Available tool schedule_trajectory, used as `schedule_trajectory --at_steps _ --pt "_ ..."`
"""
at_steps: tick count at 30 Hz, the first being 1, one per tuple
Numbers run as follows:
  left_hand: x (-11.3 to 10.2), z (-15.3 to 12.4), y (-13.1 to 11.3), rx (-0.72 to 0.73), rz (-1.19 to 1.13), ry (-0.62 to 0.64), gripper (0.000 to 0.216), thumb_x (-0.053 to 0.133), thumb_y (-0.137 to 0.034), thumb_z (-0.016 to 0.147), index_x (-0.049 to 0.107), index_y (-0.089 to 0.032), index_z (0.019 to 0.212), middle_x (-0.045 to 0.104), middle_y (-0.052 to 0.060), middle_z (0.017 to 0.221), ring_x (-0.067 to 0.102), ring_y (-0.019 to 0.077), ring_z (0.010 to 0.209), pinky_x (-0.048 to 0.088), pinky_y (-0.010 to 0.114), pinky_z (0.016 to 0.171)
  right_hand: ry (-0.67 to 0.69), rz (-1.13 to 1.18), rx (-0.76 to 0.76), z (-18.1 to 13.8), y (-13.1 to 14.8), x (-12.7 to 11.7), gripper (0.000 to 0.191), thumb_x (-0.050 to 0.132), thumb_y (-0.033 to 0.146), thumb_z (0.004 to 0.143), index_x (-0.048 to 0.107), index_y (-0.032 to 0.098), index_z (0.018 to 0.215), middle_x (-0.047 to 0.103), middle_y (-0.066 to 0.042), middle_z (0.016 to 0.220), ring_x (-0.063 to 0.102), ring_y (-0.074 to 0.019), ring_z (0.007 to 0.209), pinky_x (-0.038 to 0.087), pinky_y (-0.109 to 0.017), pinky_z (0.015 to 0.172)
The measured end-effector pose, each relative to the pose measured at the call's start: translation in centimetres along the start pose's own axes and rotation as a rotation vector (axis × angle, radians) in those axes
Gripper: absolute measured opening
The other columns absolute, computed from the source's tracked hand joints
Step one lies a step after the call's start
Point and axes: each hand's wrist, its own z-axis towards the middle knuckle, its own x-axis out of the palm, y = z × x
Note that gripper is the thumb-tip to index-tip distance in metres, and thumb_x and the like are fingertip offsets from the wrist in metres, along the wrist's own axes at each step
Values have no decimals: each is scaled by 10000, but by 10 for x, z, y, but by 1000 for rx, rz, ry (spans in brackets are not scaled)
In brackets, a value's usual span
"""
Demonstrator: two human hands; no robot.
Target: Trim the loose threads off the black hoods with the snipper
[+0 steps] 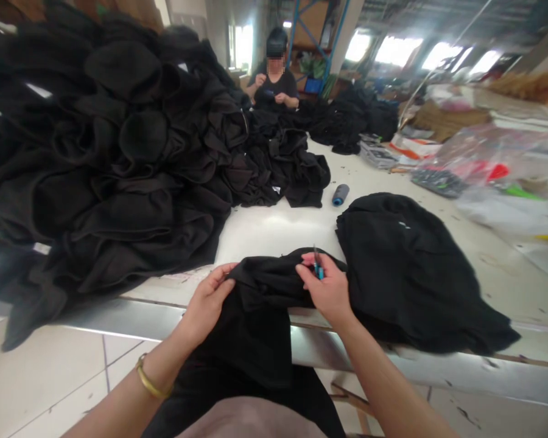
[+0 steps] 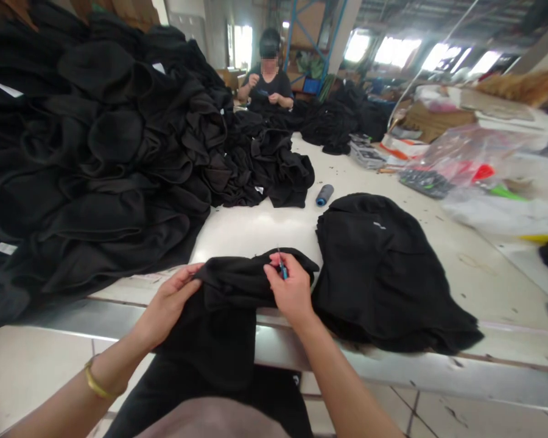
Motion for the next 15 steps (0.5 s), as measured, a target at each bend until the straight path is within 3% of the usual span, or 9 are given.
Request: schedule_trajectory --at_steps 3,5,7,9,10,12,15 --pt "-23 -10 -14 160 146 -237 300 482 -294 819 548 -192 1093 628 54 1049 582 188 956 438 324 870 -268 20 -147 -1 23 -18 171 598 294 762 588 176 885 621 -15 784 584 -110 531 489 -238 509" --pt "-39 -21 -24 309 363 -258 211 477 -267 825 630 -225 964 620 32 1079 564 178 1003 415 297 906 -317 -15 -162 -3 25 -31 148 608 289 758 588 179 854 611 3 692 583 -116 524 487 -241 532" --pt "-53 -33 -30 321 584 -29 189 504 -246 806 672 -264 889 627 4 1082 571 168 998 413 265 907 -220 -55 -47 -9 16 -36 166 609 321 754 590 177 834 578 21 591 554 -117 476 474 -242 512" --pt "-60 -39 -34 186 707 228 187 552 -269 773 677 -292 910 649 -11 1041 602 164 930 456 243 837 -33 -58 73 -17 5 -32 221 589 363 765 594 172 874 589 8 607 567 -132 517 479 -252 538" --pt "-60 -39 -35 116 719 255 195 564 -300 765 672 -290 927 660 -9 1012 614 164 893 474 239 795 57 -40 97 -22 1 -28 255 577 380 772 592 169 915 611 -12 666 590 -147 585 489 -263 584" --pt "-57 -32 -36 39 684 80 244 539 -380 780 654 -256 956 672 8 952 623 168 832 493 247 727 196 25 104 -30 0 -15 308 546 397 796 571 169 1002 636 -46 809 611 -174 747 490 -286 697" --pt "-43 -9 -34 80 774 -174 317 501 -427 793 632 -215 989 667 39 934 616 187 812 482 293 743 327 109 106 -34 12 6 337 496 412 828 542 177 1065 642 -59 904 604 -184 835 474 -304 765"
